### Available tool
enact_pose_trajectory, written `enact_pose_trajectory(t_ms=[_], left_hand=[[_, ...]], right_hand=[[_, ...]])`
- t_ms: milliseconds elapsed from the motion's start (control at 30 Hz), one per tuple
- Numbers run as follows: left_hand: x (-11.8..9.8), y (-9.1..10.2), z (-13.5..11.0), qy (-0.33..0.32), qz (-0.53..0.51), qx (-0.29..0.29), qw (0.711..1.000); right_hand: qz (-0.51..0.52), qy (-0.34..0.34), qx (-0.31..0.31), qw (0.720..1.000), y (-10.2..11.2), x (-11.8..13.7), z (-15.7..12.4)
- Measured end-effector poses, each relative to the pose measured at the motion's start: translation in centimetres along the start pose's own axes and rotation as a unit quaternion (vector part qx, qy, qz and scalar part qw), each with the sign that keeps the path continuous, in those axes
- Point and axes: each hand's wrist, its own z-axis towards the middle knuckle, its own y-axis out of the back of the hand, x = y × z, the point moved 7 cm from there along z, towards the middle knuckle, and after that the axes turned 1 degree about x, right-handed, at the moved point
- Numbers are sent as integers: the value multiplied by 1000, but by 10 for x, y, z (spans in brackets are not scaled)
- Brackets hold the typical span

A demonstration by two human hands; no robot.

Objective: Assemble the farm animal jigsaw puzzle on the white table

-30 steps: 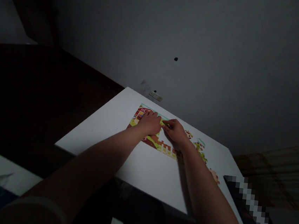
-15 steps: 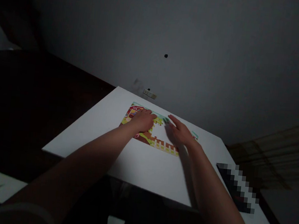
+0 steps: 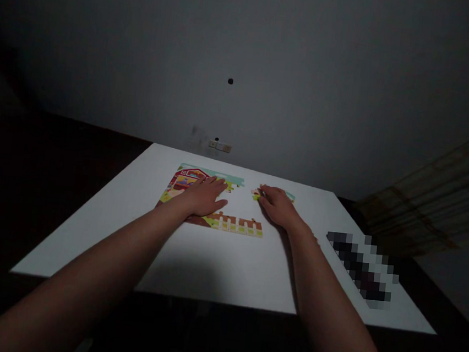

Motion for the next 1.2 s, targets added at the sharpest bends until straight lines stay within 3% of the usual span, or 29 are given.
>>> enact_pose_trajectory(t_ms=[133,367,600,800,967,1200], left_hand=[[5,1,2,4,11,-5,1000],[20,18,7,30,-21,-100,994],[32,24,13,78,-46,-163,982],[36,26,11,125,-51,-175,975],[37,30,4,188,-55,-183,963],[38,32,2,192,-67,-169,964]], right_hand=[[-15,25,17,999,-10,16,9],[19,45,11,999,-16,19,11],[17,47,50,997,-16,22,19],[2,51,51,997,-9,14,14],[-30,8,43,999,0,-2,4],[83,17,68,994,0,-1,2]])
